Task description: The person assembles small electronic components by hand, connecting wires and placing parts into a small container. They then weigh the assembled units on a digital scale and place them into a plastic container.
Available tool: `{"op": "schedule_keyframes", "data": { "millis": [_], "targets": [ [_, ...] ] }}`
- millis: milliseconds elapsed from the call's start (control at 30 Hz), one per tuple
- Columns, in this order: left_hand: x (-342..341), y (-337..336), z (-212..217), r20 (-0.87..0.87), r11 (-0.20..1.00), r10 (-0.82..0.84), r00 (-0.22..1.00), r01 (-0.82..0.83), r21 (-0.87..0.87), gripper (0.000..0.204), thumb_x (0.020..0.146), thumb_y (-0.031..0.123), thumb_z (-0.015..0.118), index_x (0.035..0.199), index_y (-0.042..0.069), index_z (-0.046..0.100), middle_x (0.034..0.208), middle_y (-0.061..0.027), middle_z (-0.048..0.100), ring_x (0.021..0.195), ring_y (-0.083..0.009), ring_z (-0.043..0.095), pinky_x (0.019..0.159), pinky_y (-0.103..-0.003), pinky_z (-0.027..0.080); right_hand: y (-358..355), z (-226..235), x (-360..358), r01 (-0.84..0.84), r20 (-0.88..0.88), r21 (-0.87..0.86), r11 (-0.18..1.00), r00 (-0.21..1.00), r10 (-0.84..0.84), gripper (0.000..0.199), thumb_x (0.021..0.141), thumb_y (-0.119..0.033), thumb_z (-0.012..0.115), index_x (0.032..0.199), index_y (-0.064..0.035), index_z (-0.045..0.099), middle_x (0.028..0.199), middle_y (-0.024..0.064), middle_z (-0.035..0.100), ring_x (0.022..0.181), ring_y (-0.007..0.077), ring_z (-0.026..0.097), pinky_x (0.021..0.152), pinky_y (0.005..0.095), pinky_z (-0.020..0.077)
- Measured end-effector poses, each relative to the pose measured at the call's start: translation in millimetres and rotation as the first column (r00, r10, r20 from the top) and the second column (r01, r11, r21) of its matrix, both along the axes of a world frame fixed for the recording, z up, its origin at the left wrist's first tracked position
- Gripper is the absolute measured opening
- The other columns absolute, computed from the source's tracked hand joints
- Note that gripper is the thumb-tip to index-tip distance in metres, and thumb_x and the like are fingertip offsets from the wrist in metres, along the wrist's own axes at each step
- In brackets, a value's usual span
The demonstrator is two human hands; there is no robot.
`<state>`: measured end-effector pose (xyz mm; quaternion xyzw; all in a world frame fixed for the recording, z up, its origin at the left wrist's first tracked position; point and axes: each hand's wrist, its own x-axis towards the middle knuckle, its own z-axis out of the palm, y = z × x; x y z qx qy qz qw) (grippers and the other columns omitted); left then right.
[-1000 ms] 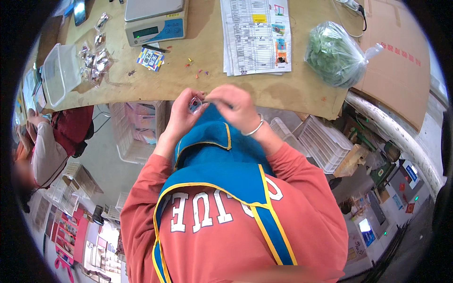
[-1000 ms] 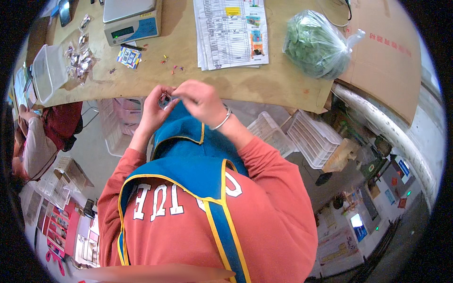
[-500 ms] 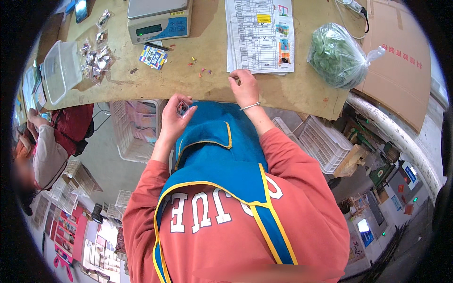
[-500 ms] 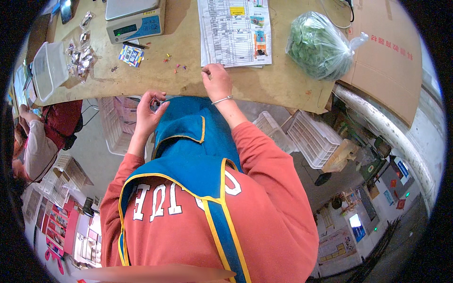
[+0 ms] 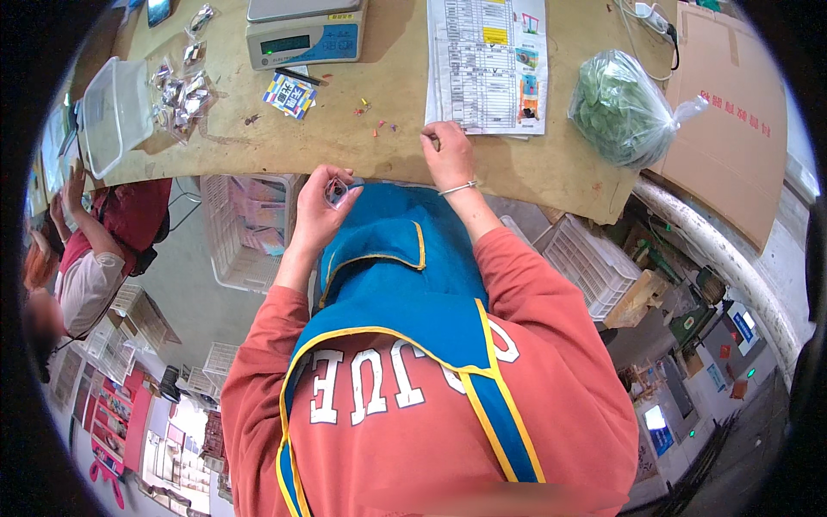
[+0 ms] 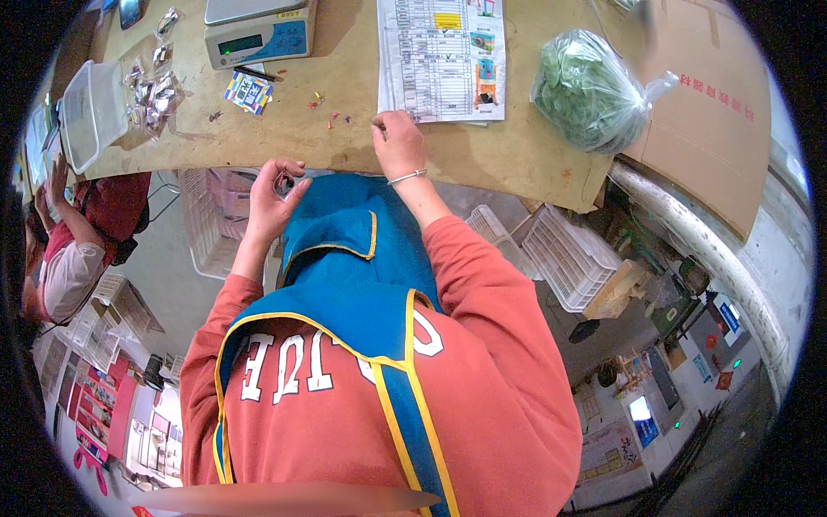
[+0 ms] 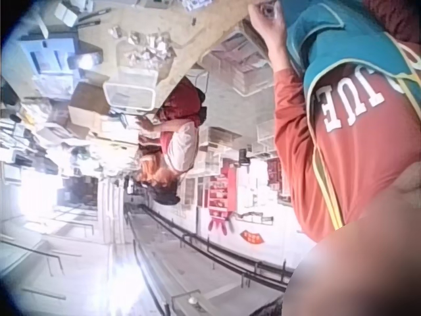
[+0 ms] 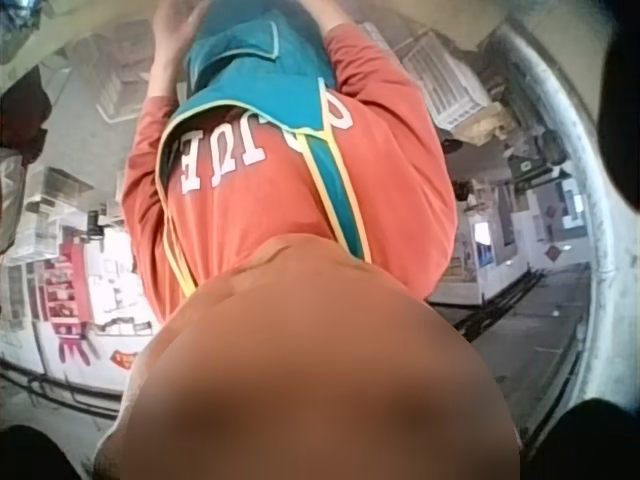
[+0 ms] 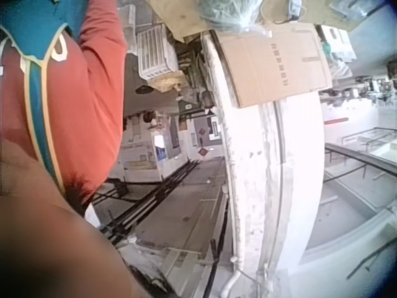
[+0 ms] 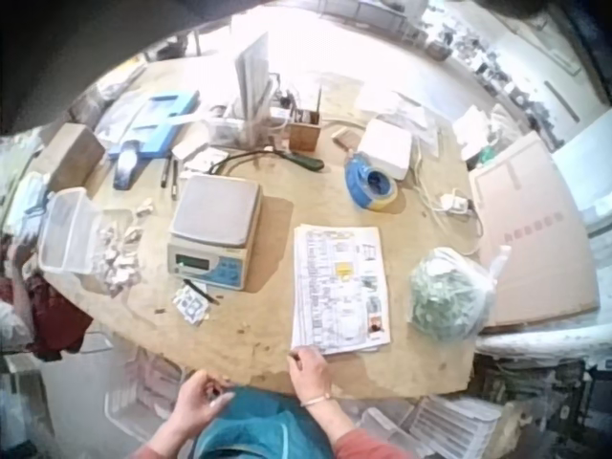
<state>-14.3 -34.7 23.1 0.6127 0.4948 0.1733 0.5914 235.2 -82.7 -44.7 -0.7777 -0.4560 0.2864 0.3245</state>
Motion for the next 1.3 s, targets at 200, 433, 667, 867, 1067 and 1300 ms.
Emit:
{"op": "schedule_keyframes", "data": {
  "millis": [200, 433, 667, 867, 1067, 1300],
  "targets": [
    [-4, 1, 1, -0.004, 0.999, 0.002, 1.0, -0.002, 0.033, 0.025, 0.087, 0.006, 0.078, 0.103, 0.002, 0.059, 0.106, -0.0098, 0.067, 0.106, -0.0187, 0.064, 0.095, -0.032, 0.05, 1, 5, -7, -0.001, -0.001, -0.031, 1.0, 1.0, 0.001, 0.008, 0.085, -0.011, 0.07, 0.092, -0.0072, 0.068, 0.092, 0.0137, 0.065, 0.086, 0.0354, 0.066, 0.075, 0.044, 0.0526],
    [-7, 3, -1, 0.004, 0.999, 0.024, 1.0, -0.024, 0.03, 0.022, 0.087, 0.005, 0.076, 0.101, 0.003, 0.059, 0.103, -0.0067, 0.064, 0.111, -0.0196, 0.063, 0.092, -0.031, 0.049, 4, -2, -5, -0.015, 0.014, 0.013, 1.0, 1.0, 0.015, 0.008, 0.084, -0.009, 0.07, 0.091, -0.0059, 0.068, 0.092, 0.0141, 0.065, 0.086, 0.0347, 0.065, 0.076, 0.0431, 0.0525],
    [-12, 4, -6, -0.021, 0.996, 0.014, 1.0, -0.012, 0.093, 0.025, 0.086, 0.01, 0.079, 0.101, 0.003, 0.06, 0.101, -0.0086, 0.067, 0.095, -0.0189, 0.063, 0.084, -0.032, 0.051, 22, -4, -18, -0.061, 0.08, -0.02, 0.998, 0.995, 0.063, 0.01, 0.083, -0.013, 0.072, 0.092, -0.0077, 0.07, 0.093, 0.0126, 0.065, 0.087, 0.0343, 0.065, 0.074, 0.0436, 0.0525],
    [-14, 2, -7, 0.004, 0.992, 0.039, 0.999, -0.039, 0.118, 0.026, 0.085, 0.011, 0.079, 0.101, 0.003, 0.06, 0.1, -0.0097, 0.068, 0.089, -0.0188, 0.064, 0.081, -0.032, 0.051, 52, -10, -35, -0.154, 0.096, -0.007, 0.988, 0.983, 0.154, 0.012, 0.083, -0.017, 0.074, 0.092, -0.01, 0.071, 0.092, 0.0116, 0.066, 0.085, 0.0332, 0.066, 0.071, 0.0446, 0.0528],
    [-18, 3, -5, -0.006, 0.995, 0.064, 0.998, -0.063, 0.081, 0.026, 0.085, 0.01, 0.079, 0.101, 0.003, 0.06, 0.103, -0.0099, 0.068, 0.099, -0.0202, 0.066, 0.089, -0.032, 0.051, 81, -18, -52, -0.186, 0.313, -0.107, 0.977, 0.926, 0.211, 0.019, 0.08, -0.023, 0.078, 0.093, -0.0105, 0.072, 0.097, 0.012, 0.067, 0.084, 0.0339, 0.068, 0.072, 0.0447, 0.0545],
    [-22, 8, -3, 0.01, 0.998, 0.053, 0.999, -0.053, 0.034, 0.024, 0.087, 0.006, 0.077, 0.103, 0.001, 0.059, 0.101, -0.0083, 0.064, 0.109, -0.0209, 0.065, 0.095, -0.033, 0.051, 89, -23, -60, -0.165, 0.311, -0.163, 0.973, 0.927, 0.209, 0.014, 0.079, -0.021, 0.077, 0.086, -0.0108, 0.071, 0.094, 0.011, 0.067, 0.082, 0.0335, 0.068, 0.072, 0.0452, 0.0548]
  ]
}}
